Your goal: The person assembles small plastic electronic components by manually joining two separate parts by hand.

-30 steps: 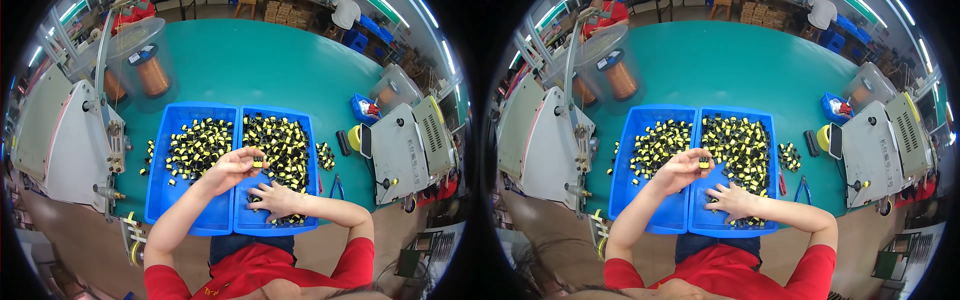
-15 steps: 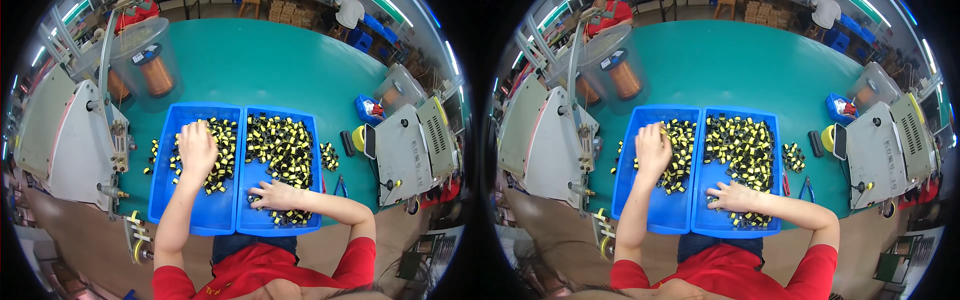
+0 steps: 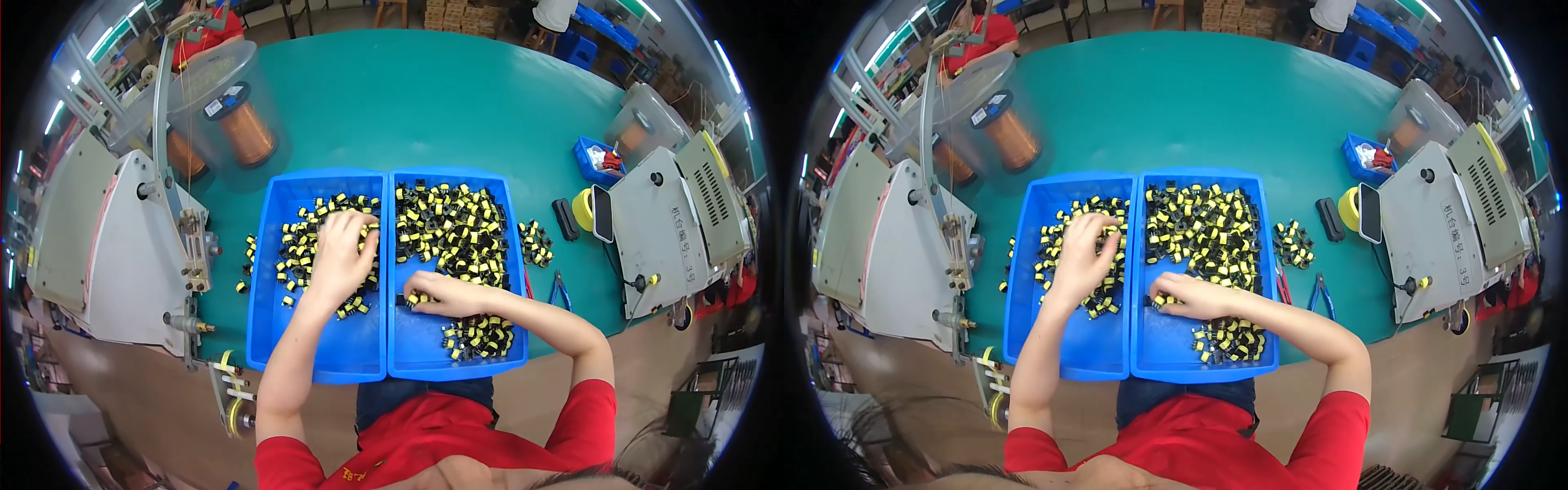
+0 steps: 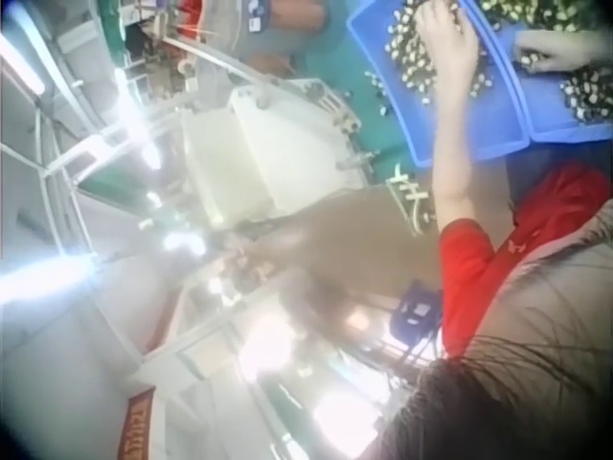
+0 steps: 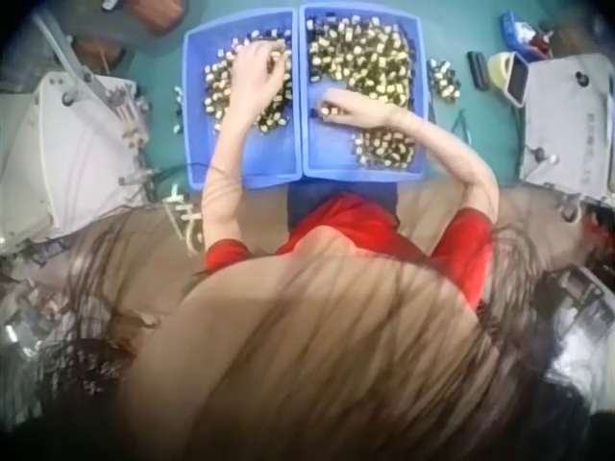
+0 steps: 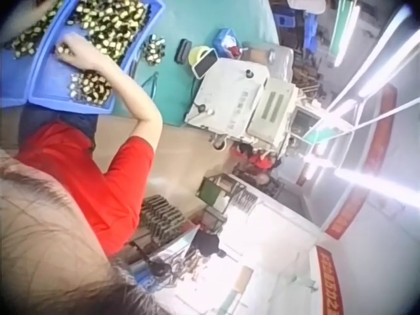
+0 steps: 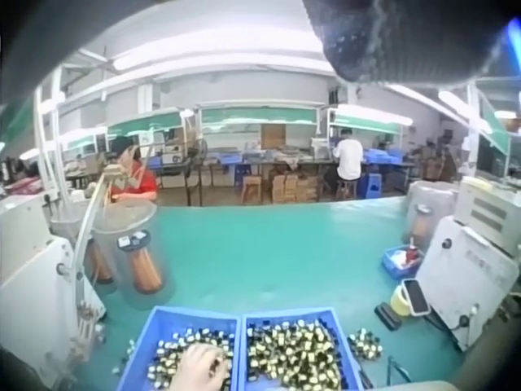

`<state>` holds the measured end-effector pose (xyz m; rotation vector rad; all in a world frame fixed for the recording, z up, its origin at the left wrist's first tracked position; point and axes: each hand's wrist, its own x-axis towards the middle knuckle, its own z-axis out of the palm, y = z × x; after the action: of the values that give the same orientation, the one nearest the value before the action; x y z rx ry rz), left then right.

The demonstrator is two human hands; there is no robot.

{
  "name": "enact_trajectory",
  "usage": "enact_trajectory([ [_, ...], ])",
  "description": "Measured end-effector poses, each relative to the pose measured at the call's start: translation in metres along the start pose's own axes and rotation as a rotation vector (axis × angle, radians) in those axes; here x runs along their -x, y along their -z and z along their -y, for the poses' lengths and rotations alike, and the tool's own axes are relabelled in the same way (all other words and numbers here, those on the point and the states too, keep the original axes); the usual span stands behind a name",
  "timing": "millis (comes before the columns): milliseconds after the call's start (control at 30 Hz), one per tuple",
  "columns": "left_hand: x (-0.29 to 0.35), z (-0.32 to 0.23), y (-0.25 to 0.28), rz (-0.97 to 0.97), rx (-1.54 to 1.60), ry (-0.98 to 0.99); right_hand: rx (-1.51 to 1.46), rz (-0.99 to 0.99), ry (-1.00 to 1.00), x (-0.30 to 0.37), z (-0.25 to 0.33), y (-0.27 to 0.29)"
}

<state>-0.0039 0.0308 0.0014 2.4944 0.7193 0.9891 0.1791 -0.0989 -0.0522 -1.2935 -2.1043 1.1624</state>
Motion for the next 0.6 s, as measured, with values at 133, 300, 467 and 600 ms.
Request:
enact_trajectory([
  [133, 0.006, -0.012, 0.0, 0.22, 0.251, 0.082, -0.615, -0.173, -0.531, 0.0, 0.024, 0.013],
  [300, 0.011, -0.022, -0.01, 0.37, 0.123, -0.089, -1.152, -0.382, -0.668, -0.001, 0.028, 0.022],
  [467, 0.04, -0.04, -0.05, 0.436, -0.353, -0.372, -1.575, -0.743, -0.546, -0.001, 0.032, 0.028],
  [600, 0.048, -0.053, -0.065, 0.737, -0.676, -0.359, -1.637, -0.75, -0.502, 0.004, 0.053, 0.032],
])
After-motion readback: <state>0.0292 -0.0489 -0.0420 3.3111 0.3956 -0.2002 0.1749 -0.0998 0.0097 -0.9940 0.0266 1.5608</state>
